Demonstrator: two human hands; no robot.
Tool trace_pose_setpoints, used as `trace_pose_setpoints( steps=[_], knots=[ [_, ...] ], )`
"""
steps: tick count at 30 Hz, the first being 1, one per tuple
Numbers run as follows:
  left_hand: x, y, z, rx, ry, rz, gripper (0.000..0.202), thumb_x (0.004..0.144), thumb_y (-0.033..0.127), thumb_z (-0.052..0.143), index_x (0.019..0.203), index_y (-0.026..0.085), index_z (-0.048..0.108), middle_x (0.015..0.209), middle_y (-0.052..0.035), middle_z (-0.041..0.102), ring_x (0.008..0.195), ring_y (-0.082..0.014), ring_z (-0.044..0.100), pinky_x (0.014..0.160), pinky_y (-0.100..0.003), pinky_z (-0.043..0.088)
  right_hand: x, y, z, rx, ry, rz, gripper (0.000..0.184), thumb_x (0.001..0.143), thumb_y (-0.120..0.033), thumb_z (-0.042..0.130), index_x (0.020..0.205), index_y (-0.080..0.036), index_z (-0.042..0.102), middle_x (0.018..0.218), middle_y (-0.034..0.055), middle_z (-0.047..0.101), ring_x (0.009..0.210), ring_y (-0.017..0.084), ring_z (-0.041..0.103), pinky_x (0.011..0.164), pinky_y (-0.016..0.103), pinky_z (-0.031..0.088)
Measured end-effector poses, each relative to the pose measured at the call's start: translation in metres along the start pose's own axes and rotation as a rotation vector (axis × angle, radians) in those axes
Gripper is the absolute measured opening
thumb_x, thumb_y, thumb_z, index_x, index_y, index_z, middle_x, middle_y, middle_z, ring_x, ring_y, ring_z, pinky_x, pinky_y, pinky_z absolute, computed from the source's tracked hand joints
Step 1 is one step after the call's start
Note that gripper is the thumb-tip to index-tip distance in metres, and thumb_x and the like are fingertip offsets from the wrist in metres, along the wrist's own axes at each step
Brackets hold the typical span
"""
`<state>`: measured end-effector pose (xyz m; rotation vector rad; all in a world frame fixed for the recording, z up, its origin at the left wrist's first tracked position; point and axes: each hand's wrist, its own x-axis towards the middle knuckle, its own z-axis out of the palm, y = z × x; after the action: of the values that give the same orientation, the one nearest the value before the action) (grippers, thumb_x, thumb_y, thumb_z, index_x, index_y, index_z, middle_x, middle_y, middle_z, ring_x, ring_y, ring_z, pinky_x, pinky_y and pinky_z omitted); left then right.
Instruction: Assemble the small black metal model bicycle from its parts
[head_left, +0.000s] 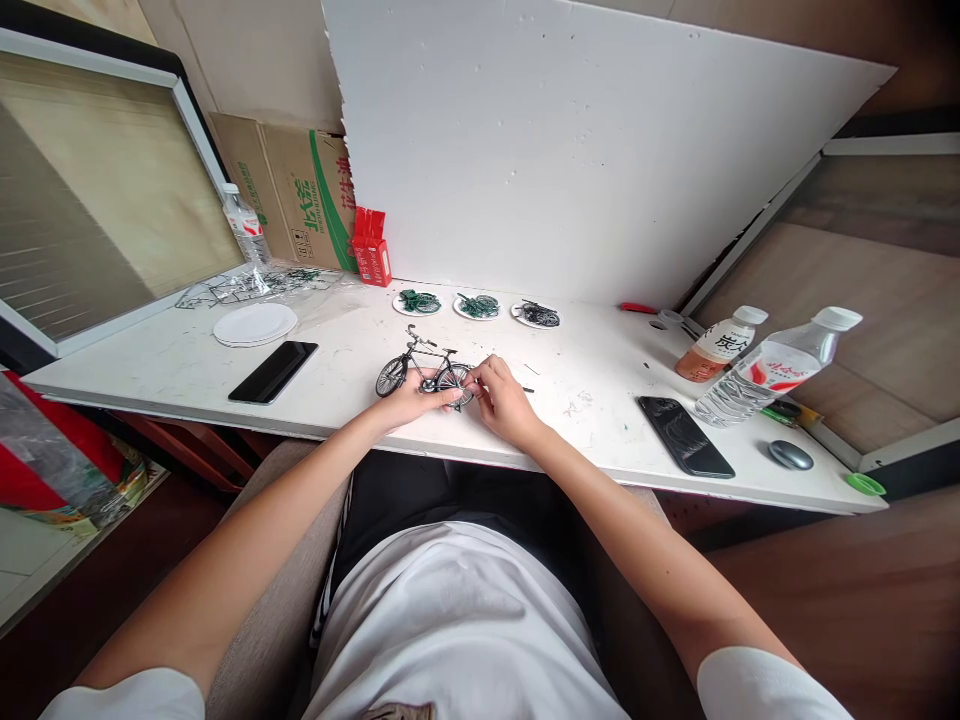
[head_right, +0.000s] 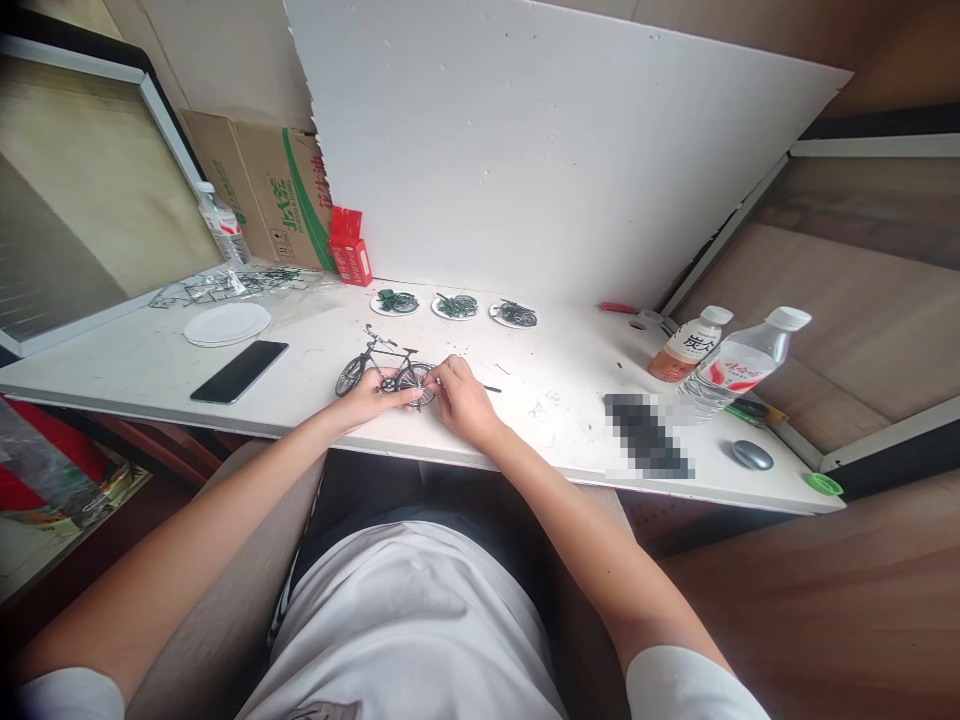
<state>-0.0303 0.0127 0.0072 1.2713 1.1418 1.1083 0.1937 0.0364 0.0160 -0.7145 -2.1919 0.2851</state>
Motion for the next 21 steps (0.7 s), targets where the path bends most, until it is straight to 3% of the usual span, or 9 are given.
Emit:
trace_pose_setpoints(
  steps=[11,21],
  knots=[
    [-0.0024,0.0037,0.0035,-0.083,0.007,0.025,0.073,0.063,0.046,0.101,0.119,0.019,0.063,0.112,-0.0080,0.075,0.094,-0.0240,0.074,0.102,-0.053,0.053,0.0021,-0.0003,-0.0019,0.060,0.066,-0.065,0.016,0.109,-0.024,0.052,0.105,-0.026,0.067,0.099,0.0084,0.058,0.099,0.027,0.054,0.089,0.045,0.048],
    [-0.0013,0.0033,0.0014,-0.084,-0.011,0.027,0.073,0.063,0.044,0.101,0.121,0.020,0.064,0.108,-0.0077,0.076,0.090,-0.0245,0.074,0.100,-0.051,0.053,0.0030,-0.0012,-0.0026,0.017,0.106,-0.100,0.017,0.108,-0.022,0.055,0.101,-0.024,0.070,0.093,0.0075,0.055,0.093,0.026,0.051,0.085,0.044,0.046]
  ],
)
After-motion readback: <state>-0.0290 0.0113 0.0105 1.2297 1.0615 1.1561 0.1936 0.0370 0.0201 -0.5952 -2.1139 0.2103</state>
